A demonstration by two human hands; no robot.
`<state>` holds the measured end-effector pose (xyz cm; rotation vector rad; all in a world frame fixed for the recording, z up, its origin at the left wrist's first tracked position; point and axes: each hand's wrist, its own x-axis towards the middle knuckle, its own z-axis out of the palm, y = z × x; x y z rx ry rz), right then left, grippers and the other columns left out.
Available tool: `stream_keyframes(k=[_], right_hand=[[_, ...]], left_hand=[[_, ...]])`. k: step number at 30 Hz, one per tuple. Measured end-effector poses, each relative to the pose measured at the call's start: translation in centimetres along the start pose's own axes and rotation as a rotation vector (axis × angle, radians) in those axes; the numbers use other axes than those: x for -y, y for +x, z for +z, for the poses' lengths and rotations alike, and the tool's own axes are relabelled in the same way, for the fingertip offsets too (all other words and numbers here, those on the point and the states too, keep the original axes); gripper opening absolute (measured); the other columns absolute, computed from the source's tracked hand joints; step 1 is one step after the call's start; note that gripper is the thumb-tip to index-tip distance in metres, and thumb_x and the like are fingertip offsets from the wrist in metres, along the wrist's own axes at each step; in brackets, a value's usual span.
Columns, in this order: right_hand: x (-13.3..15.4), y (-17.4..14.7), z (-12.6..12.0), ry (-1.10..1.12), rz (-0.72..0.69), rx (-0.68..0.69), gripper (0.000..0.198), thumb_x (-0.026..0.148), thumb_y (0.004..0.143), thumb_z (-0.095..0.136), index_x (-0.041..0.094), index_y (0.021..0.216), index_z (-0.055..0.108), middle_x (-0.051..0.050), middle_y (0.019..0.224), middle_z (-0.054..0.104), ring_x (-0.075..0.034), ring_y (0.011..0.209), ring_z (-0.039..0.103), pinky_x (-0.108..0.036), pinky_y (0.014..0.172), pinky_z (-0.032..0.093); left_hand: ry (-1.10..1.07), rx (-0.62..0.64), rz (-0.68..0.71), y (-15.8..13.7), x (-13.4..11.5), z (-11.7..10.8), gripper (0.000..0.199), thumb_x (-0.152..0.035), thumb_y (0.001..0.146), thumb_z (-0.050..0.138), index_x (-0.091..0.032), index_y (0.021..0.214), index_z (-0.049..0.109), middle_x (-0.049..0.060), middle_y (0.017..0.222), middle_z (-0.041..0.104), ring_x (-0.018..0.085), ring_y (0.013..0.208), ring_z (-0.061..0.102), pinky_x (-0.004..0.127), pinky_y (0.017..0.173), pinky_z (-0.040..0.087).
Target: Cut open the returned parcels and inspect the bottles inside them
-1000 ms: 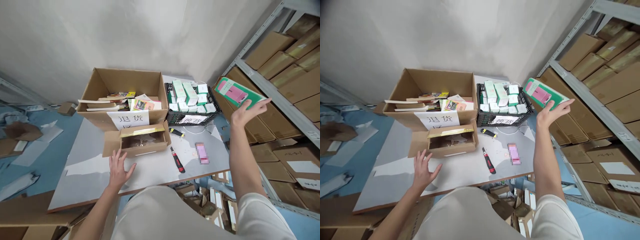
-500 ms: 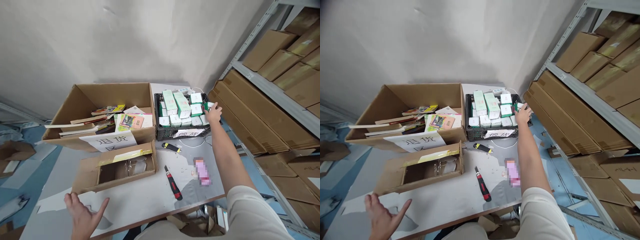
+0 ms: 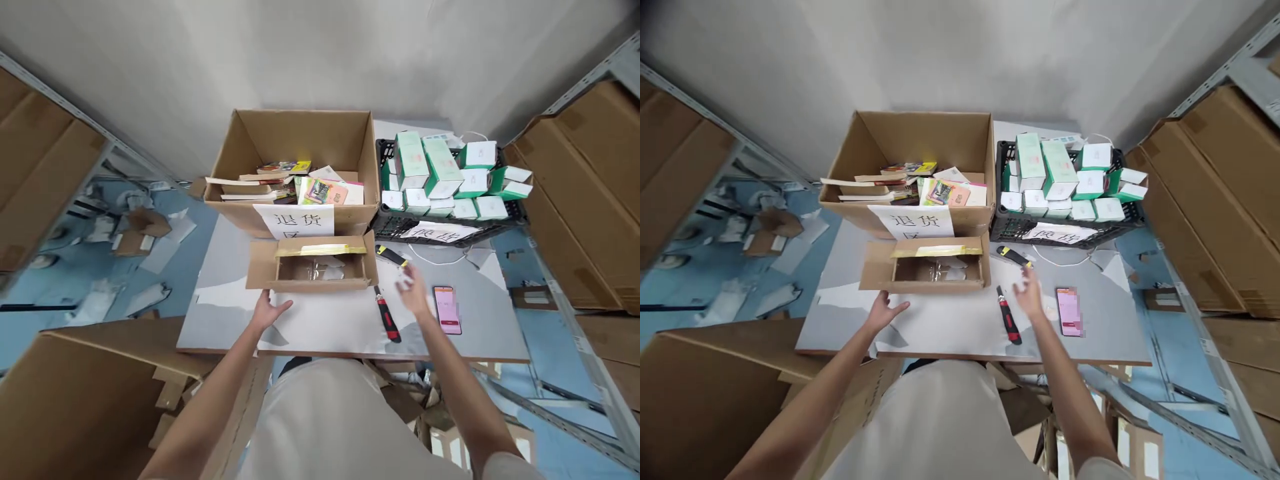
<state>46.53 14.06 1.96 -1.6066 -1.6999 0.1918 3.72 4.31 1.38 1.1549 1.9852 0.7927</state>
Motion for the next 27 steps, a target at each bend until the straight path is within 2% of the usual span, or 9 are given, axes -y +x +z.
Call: stream_keyframes(k=[1,3,6,10,13,15,18,23,27], right_hand=[[1.9,-2.3,2.4,0.056,-0.001,0.083,0.05,0.039,0.08,0.054,0.021,0.126,0.053,-0.011,0.104,0.064,-0.023,0.087,0.062,-0.038,0.071,0.052],[5.0,-5.2,6.3,0.331,0.127,0.384,0.046,0.038,0.074,0.061,0.019,0.116,0.059,-0.01,0.103,0.066,-0.022,0.088,0.062,-0.038,0.073,0.052],[7.7,-6.9,8.3,0.384,0.202,0.412,0.039,0.041,0.077,0.056,0.014,0.105,0.061,-0.011,0.096,0.066,-0.022,0.086,0.061,-0.039,0.073,0.052],[9.3,-9.9,5.3,0.405,0.26,0.363,0.046,0.048,0.084,0.047,0.013,0.112,0.059,-0.012,0.1,0.063,-0.021,0.088,0.061,-0.037,0.076,0.052],[10.4,-12.8,2.9,0.357,0.351,0.375,0.048,0.054,0.085,0.046,0.014,0.104,0.065,-0.01,0.094,0.062,-0.021,0.085,0.06,-0.035,0.077,0.052],[11.2,-13.9,2.6,0.287,0.403,0.386,0.05,0.056,0.086,0.044,0.014,0.098,0.067,-0.011,0.092,0.063,-0.022,0.085,0.06,-0.038,0.081,0.05],[12.2,-14.1,3.5,0.266,0.442,0.393,0.054,0.056,0.089,0.039,0.014,0.112,0.065,-0.013,0.098,0.067,-0.024,0.088,0.061,-0.039,0.085,0.048],[11.8,-13.6,3.9,0.383,0.56,0.392,0.066,0.057,0.085,0.047,0.013,0.134,0.051,-0.016,0.114,0.066,-0.024,0.096,0.064,-0.039,0.089,0.049],[9.9,-16.6,2.4,0.58,0.538,0.361,0.072,0.058,0.087,0.045,0.017,0.145,0.037,-0.018,0.134,0.056,-0.024,0.119,0.057,-0.041,0.099,0.045]], left_hand=[[-0.011,0.028,0.007,0.6,0.0,0.3,0.073,-0.048,0.057,0.078,-0.016,0.116,0.051,0.017,0.123,0.059,0.035,0.122,0.053,0.055,0.103,0.041],[-0.055,0.08,0.043,1.5,-0.1,1.0,0.065,-0.046,0.055,0.079,-0.016,0.106,0.056,0.014,0.113,0.063,0.032,0.112,0.059,0.054,0.1,0.043],[-0.155,0.097,0.127,1.1,-0.4,1.1,0.057,-0.046,0.058,0.077,-0.016,0.102,0.056,0.012,0.104,0.065,0.027,0.101,0.063,0.049,0.095,0.047],[-0.187,0.064,0.226,-2.3,-0.5,-1.0,0.057,-0.049,0.07,0.068,-0.018,0.116,0.055,0.011,0.111,0.06,0.022,0.102,0.062,0.039,0.085,0.053],[-0.085,0.011,0.273,-4.8,0.0,-2.3,0.05,-0.052,0.078,0.06,-0.018,0.115,0.06,0.01,0.107,0.06,0.023,0.102,0.06,0.036,0.083,0.053],[0.003,0.003,0.232,-5.5,0.5,-2.2,0.047,-0.053,0.081,0.055,-0.017,0.109,0.065,0.01,0.097,0.062,0.025,0.098,0.061,0.04,0.087,0.051],[0.07,0.03,0.136,-4.9,1.0,-1.2,0.045,-0.052,0.083,0.051,-0.015,0.102,0.068,0.011,0.092,0.064,0.027,0.097,0.061,0.044,0.091,0.048],[-0.122,0.084,0.1,-4.1,2.1,-1.1,0.056,-0.054,0.081,0.055,-0.014,0.12,0.06,0.014,0.115,0.063,0.027,0.108,0.059,0.044,0.098,0.044],[-0.295,0.204,0.163,-5.9,4.7,-2.5,0.079,-0.056,0.073,0.066,-0.016,0.138,0.043,0.017,0.142,0.047,0.029,0.129,0.047,0.045,0.102,0.043]])
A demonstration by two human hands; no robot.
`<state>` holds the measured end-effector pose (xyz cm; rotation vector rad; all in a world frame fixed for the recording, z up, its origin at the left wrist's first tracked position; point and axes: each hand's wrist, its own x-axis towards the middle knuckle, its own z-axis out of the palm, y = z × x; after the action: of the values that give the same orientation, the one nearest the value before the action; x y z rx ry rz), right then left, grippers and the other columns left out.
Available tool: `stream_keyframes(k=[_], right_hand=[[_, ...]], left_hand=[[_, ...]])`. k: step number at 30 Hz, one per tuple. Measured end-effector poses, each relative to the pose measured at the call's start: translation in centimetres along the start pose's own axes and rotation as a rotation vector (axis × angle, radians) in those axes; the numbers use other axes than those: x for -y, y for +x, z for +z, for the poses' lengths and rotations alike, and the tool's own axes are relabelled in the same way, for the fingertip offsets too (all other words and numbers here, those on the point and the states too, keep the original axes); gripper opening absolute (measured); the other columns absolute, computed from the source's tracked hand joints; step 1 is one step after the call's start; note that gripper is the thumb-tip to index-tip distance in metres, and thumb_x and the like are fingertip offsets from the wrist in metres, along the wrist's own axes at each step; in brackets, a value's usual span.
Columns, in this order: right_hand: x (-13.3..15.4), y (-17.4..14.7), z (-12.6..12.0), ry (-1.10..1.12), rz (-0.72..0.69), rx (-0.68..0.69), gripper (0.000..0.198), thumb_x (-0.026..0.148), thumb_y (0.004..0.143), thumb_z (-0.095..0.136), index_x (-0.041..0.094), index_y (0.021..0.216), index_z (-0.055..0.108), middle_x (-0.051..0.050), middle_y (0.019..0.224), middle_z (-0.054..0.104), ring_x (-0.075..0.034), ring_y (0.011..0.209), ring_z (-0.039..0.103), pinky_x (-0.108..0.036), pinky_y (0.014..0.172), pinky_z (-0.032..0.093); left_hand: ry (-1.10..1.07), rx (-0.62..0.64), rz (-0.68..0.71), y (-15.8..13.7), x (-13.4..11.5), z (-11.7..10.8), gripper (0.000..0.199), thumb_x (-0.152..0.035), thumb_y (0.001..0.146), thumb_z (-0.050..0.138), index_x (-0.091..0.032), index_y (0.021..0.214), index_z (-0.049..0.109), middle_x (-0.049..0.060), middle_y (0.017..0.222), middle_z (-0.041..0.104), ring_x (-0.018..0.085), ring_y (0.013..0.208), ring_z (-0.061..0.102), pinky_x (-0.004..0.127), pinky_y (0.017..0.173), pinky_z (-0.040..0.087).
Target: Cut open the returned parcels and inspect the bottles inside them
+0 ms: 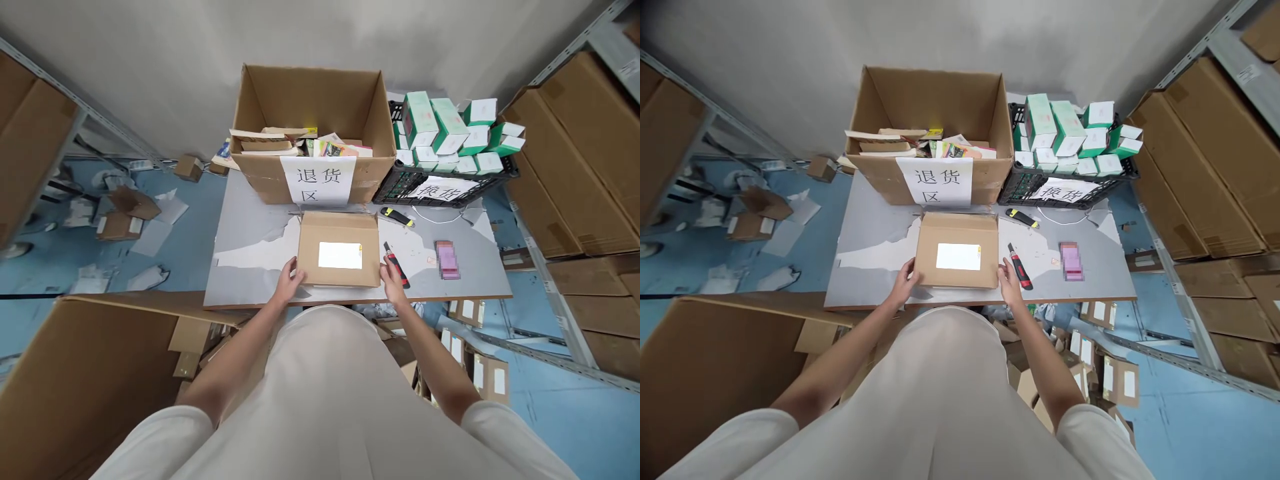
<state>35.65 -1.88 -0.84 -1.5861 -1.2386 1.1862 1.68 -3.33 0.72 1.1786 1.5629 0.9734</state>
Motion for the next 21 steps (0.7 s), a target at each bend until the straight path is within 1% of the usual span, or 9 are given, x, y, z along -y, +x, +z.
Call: stream_keyframes(k=[2,3,4,6,9,12,15,18,21], right_hand=[[-1.5,-1.7,-0.2,0.018,-0.029,0.066,0.08,0.055,0.084,0.052,0.021,0.151,0.024,-0.018,0.145,0.044,-0.025,0.13,0.048,-0.044,0.103,0.042],[-2.0,-2.4,0.0,-0.005,-0.036,0.109,0.088,0.052,0.081,0.058,0.023,0.153,0.017,-0.018,0.149,0.039,-0.025,0.134,0.045,-0.045,0.104,0.042],[-2.4,-3.1,0.5,-0.043,-0.041,0.146,0.096,0.048,0.077,0.063,0.024,0.154,0.011,-0.017,0.151,0.036,-0.025,0.135,0.043,-0.046,0.104,0.042],[-2.4,-4.0,2.1,-0.138,-0.038,0.143,0.104,0.04,0.072,0.067,0.022,0.154,0.005,-0.018,0.149,0.039,-0.026,0.13,0.048,-0.046,0.102,0.044],[-0.8,-4.6,4.3,-0.275,0.0,-0.111,0.099,0.036,0.076,0.062,0.015,0.154,0.004,-0.021,0.137,0.052,-0.029,0.116,0.059,-0.048,0.097,0.046],[1.9,-5.4,4.6,-0.437,-0.026,-0.405,0.102,0.04,0.077,0.06,0.009,0.153,-0.002,-0.025,0.142,0.046,-0.032,0.118,0.056,-0.048,0.096,0.046],[4.5,-7.2,2.4,-0.651,-0.047,-0.588,0.11,0.045,0.074,0.06,0.0,0.151,-0.006,-0.029,0.143,0.042,-0.036,0.12,0.053,-0.047,0.092,0.047],[6.4,-10.5,-1.2,-0.89,0.074,-0.683,0.106,0.046,0.075,0.055,-0.004,0.151,-0.001,-0.029,0.131,0.054,-0.036,0.102,0.061,-0.043,0.079,0.051],[8.0,-15.1,-4.5,-1.038,0.173,-0.715,0.092,0.048,0.079,0.048,0.005,0.153,0.012,-0.025,0.132,0.054,-0.032,0.095,0.063,-0.034,0.068,0.05]], left_hand=[[0.035,0.071,0.034,-1.2,1.2,-0.2,0.096,-0.05,0.058,0.08,-0.017,0.14,0.04,0.018,0.145,0.043,0.032,0.134,0.041,0.047,0.104,0.041],[0.066,0.097,0.04,-1.6,1.7,-0.1,0.1,-0.045,0.052,0.084,-0.017,0.138,0.042,0.018,0.143,0.046,0.032,0.133,0.043,0.048,0.105,0.04],[0.088,0.104,0.035,-1.8,2.1,0.2,0.098,-0.042,0.05,0.086,-0.017,0.135,0.044,0.017,0.137,0.051,0.031,0.129,0.047,0.048,0.105,0.04],[0.094,0.066,-0.006,-1.9,2.5,1.1,0.08,-0.04,0.057,0.082,-0.017,0.127,0.05,0.014,0.124,0.06,0.028,0.118,0.056,0.047,0.101,0.044],[0.123,-0.042,-0.008,-1.9,1.4,2.5,0.053,-0.041,0.069,0.074,-0.018,0.114,0.057,0.011,0.112,0.06,0.024,0.107,0.06,0.043,0.091,0.051],[0.19,-0.124,0.125,-2.2,-1.2,3.7,0.049,-0.04,0.068,0.076,-0.019,0.109,0.058,0.01,0.112,0.052,0.023,0.108,0.057,0.04,0.093,0.05],[0.152,-0.131,0.229,-2.6,-4.3,5.4,0.058,-0.037,0.064,0.08,-0.021,0.113,0.055,0.009,0.115,0.048,0.022,0.114,0.054,0.039,0.101,0.046],[0.095,0.034,0.237,-3.1,-6.9,8.3,0.063,-0.03,0.055,0.086,-0.019,0.109,0.055,0.008,0.113,0.054,0.023,0.111,0.057,0.039,0.1,0.047],[0.012,0.192,0.237,-4.2,-8.8,12.1,0.061,-0.026,0.053,0.085,-0.018,0.106,0.054,0.008,0.107,0.061,0.022,0.105,0.061,0.038,0.096,0.049]])
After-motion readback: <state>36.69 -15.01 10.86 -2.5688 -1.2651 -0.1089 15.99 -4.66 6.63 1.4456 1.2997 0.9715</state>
